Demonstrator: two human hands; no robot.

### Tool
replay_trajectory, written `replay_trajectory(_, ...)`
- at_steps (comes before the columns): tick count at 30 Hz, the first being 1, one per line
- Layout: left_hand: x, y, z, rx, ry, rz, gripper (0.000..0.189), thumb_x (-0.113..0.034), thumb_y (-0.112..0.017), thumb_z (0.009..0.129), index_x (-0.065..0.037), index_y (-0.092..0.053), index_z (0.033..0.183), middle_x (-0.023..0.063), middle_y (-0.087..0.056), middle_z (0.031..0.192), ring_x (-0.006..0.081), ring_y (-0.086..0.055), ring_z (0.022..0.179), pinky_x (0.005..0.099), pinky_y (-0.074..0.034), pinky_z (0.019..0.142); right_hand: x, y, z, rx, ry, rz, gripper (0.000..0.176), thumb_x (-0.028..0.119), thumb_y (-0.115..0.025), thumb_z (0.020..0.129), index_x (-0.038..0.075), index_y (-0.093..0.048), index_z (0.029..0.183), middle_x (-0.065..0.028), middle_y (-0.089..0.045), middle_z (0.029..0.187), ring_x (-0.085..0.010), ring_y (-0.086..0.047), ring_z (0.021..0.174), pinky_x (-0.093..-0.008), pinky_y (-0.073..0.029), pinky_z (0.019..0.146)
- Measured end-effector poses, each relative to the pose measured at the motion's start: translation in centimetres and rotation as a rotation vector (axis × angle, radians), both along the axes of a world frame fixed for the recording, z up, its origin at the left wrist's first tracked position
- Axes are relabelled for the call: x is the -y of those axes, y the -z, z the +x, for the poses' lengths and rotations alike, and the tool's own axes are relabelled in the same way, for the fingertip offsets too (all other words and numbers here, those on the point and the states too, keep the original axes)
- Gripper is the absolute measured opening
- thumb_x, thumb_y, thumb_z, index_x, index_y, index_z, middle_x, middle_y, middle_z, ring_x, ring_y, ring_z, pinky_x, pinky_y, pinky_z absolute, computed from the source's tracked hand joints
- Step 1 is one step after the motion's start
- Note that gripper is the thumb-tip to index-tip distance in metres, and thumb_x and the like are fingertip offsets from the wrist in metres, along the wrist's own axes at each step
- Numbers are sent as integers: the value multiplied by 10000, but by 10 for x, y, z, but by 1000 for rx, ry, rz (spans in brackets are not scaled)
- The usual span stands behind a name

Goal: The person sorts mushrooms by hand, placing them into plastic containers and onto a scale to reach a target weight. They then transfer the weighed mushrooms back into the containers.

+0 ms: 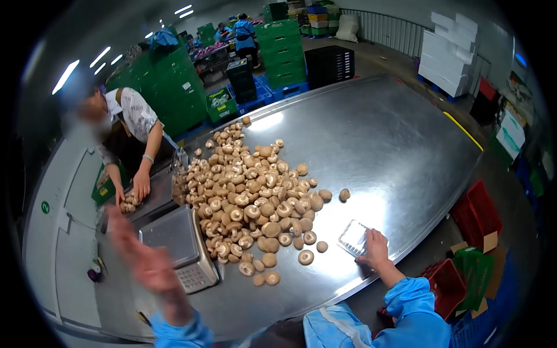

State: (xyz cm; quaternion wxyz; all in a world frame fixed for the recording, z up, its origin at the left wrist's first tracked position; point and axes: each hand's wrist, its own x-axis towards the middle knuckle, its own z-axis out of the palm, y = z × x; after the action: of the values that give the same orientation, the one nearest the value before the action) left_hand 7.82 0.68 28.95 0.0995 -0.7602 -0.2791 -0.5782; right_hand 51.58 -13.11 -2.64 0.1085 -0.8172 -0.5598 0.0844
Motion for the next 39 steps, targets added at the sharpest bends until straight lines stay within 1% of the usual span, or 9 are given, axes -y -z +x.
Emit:
replay_trajectory(4,24,-102,-26,-182,33,312,628,-404,-522,941,-94,-400,1472,184,-327,1552,413,-248,1453,644,-174,1148,-2,1,2,-13,24,-96,1141,399,-917,569,-18,-339,1459,-242,-401,1452,-392,-370,1364,-436,-292,1161)
replay_trajectory(15,63,-120,-71,-460,-157,385,593,-350,-559,906,-85,-436,1422,175,-389,1481,404,-307,1403,621,-216,1129,0,-5,2,-9,-55,-80,1101,372,-917,565,-29,-351,1421,-240,-438,1403,-402,-428,1296,-461,-358,1108)
replay_trajectory(16,64,-122,-74,-461,-178,393,590,-345,-562,903,-84,-439,1418,174,-395,1475,403,-313,1399,619,-220,1127,4,8,5,93,-93,55,1057,340,-932,520,-4,-399,1366,-208,-517,1255,-373,-490,1192,-457,-396,1043)
replay_trajectory(22,66,-123,-82,-481,-253,403,572,-316,-582,884,-79,-459,1391,169,-429,1437,397,-345,1371,607,-243,1116,4,73,48,48,-168,38,1238,483,-930,455,-48,-338,1405,-280,-449,1352,-437,-455,1249,-518,-373,1075)
replay_trajectory(23,66,-122,-83,-484,-252,399,569,-311,-585,881,-78,-462,1386,168,-435,1430,397,-350,1367,605,-247,1115,3,21,10,65,-49,-141,923,406,-718,764,-82,-336,1448,-311,-441,1416,-427,-407,1345,-463,-352,1129)
replay_trajectory(29,68,-107,-82,-452,-257,352,552,-282,-605,863,-73,-482,1359,163,-469,1392,391,-383,1339,592,-270,1104,5,55,35,66,-73,-58,981,439,-782,717,-76,-366,1440,-325,-389,1461,-458,-350,1378,-484,-300,1159)
replay_trajectory(32,55,-104,-74,-456,-230,331,544,-267,-615,853,-71,-492,1345,161,-486,1372,389,-399,1326,586,-281,1099,0,128,71,275,-112,35,1232,440,-930,451,-45,-333,1414,-280,-441,1365,-447,-433,1268,-525,-355,1089)
replay_trajectory(34,50,-107,-71,-467,-221,318,539,-257,-622,847,-69,-498,1336,159,-497,1360,387,-410,1316,582,-289,1095,1,22,10,66,-67,15,1161,392,-921,484,-29,-352,1404,-256,-461,1348,-418,-433,1268,-494,-353,1086)
replay_trajectory(39,43,-105,-64,-459,-223,327,526,-233,-639,831,-65,-515,1314,155,-526,1328,382,-437,1294,572,-308,1087,0,5,1,75,-53,40,1106,389,-930,471,-21,-404,1353,-232,-503,1293,-395,-467,1226,-464,-375,1062)
